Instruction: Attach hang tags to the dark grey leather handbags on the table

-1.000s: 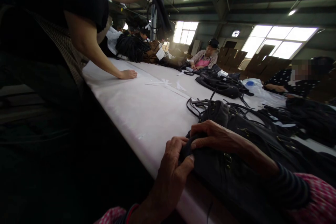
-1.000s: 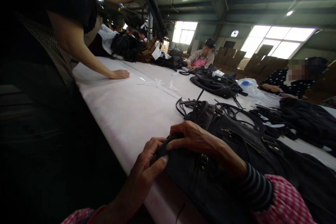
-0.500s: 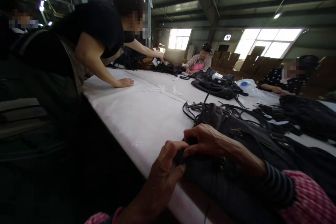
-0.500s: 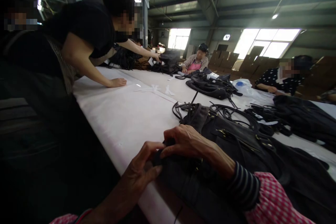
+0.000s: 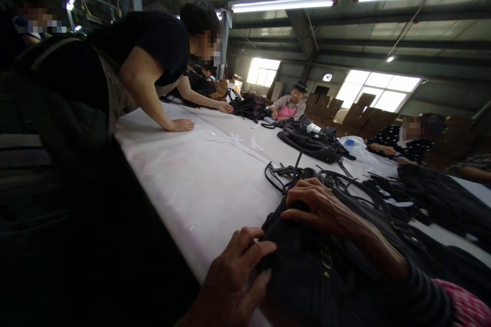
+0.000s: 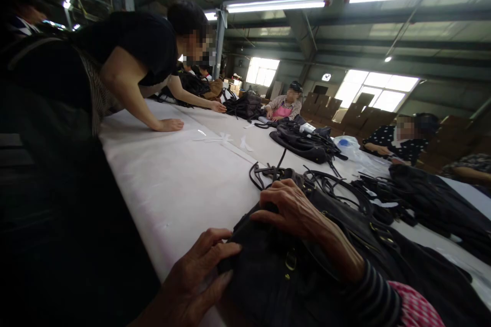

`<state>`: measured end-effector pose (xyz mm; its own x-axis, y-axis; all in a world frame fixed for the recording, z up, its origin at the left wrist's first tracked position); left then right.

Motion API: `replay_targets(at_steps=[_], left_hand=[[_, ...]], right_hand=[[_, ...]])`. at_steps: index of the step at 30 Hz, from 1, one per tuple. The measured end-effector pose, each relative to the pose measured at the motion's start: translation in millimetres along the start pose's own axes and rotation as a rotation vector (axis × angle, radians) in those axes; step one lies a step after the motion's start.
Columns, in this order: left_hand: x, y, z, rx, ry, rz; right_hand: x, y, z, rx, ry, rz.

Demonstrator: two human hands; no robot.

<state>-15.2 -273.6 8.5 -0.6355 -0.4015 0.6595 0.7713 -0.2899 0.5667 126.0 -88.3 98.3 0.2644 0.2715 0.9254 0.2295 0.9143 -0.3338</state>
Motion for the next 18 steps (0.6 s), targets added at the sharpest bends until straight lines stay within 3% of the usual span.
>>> replay_targets(at_steps=[3, 7, 10, 14, 18], left_hand=[[-1.5, 1, 3, -0.074, 0.096, 0.074], [7.6, 12, 24, -0.224, 0.187, 0.228], [7.4, 24, 45, -0.399, 0.114, 0.403], [-5.7, 47, 71, -0.557, 0.027, 0.685], [-16.7, 66, 90, -0.541, -0.338, 0.736]], right_hand=[[13, 12, -7, -0.026, 0.0, -0.037], [22, 32, -15, -0.082, -0.01, -0.096], [26, 44, -20, -0.13, -0.006, -0.058], [32, 48, -25, -0.186, -0.062, -0.009], [35, 47, -27, -0.21, -0.122, -0.01]])
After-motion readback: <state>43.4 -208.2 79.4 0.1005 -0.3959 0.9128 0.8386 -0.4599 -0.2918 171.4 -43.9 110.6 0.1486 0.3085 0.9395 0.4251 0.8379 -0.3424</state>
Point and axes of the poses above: each hand's wrist, its own z-axis towards the middle knuckle, its own x-axis out of the back of the hand, y = z × x, the point moved 3 cm from there along z, towards the middle knuckle, and after that the axes turned 12 degrees about z, right-handed, at the moved point
